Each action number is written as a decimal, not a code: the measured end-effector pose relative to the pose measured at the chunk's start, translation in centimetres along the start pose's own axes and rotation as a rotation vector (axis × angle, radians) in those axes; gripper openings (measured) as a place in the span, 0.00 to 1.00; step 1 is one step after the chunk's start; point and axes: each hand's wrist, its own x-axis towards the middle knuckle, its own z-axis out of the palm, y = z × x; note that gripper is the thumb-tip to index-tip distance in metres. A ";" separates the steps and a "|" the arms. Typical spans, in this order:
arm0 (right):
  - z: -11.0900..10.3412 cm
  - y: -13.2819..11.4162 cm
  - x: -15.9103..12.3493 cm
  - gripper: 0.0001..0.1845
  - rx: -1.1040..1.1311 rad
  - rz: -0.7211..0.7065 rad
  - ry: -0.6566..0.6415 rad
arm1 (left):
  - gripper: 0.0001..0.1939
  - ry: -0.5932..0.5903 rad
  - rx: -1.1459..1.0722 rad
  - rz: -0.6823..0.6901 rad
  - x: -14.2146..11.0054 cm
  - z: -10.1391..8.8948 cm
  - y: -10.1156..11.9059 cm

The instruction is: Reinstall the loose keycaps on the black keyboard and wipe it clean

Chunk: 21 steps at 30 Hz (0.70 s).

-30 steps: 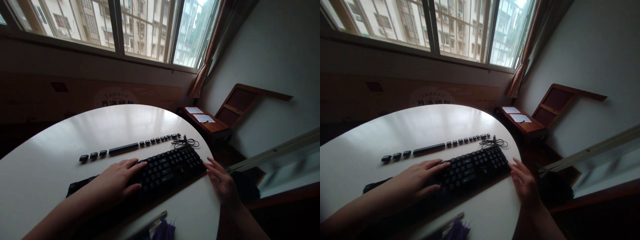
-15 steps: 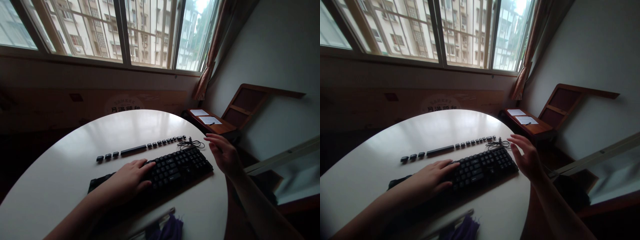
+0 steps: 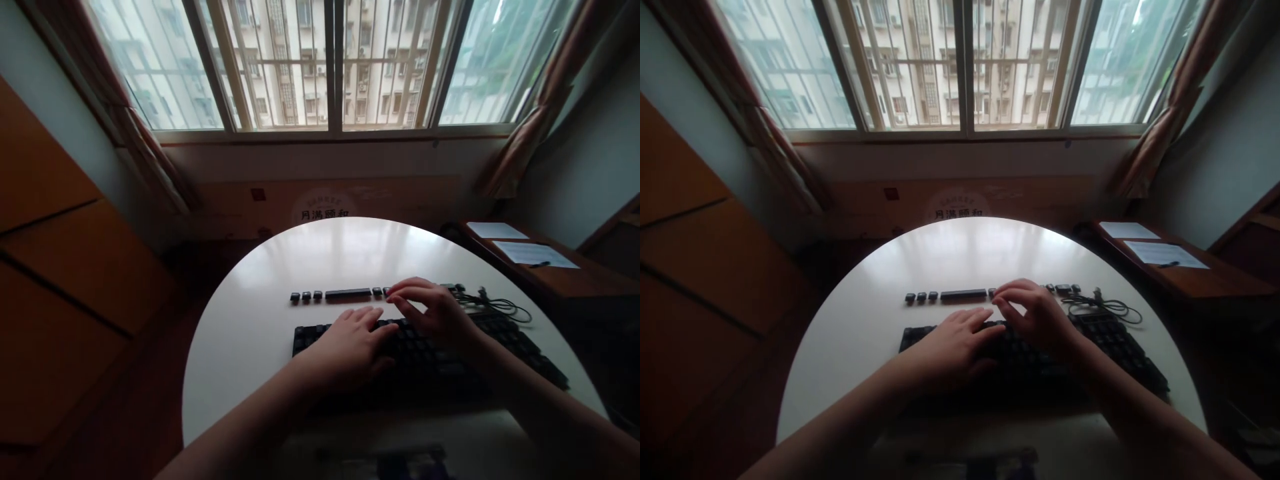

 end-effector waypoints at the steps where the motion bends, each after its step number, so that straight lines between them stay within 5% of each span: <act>1: 0.1 0.4 -0.5 0.08 0.001 0.003 -0.032 | 0.30 0.020 0.002 0.005 -0.3 -0.8 -0.3; 3: 0.1 0.7 -1.2 0.09 0.012 0.011 -0.101 | 0.27 0.084 0.005 -0.070 -1.0 -2.9 -1.5; 7: -0.2 -0.3 -1.4 0.09 0.045 -0.064 -0.320 | 0.20 0.249 0.060 -0.461 -2.8 -6.4 -6.3; 10: -0.2 -2.0 -1.5 0.19 0.010 -0.100 -0.542 | 0.20 0.200 0.044 -0.692 -4.3 -6.8 -10.4; 15: 0.4 -3.9 -2.0 0.52 0.019 -0.142 -0.845 | 0.22 0.018 -0.086 -0.741 -5.4 -5.4 -13.6; 21: 1.4 -3.8 -2.0 0.50 0.013 -0.088 -0.894 | 0.23 0.007 -0.124 -0.736 -4.9 -4.9 -13.7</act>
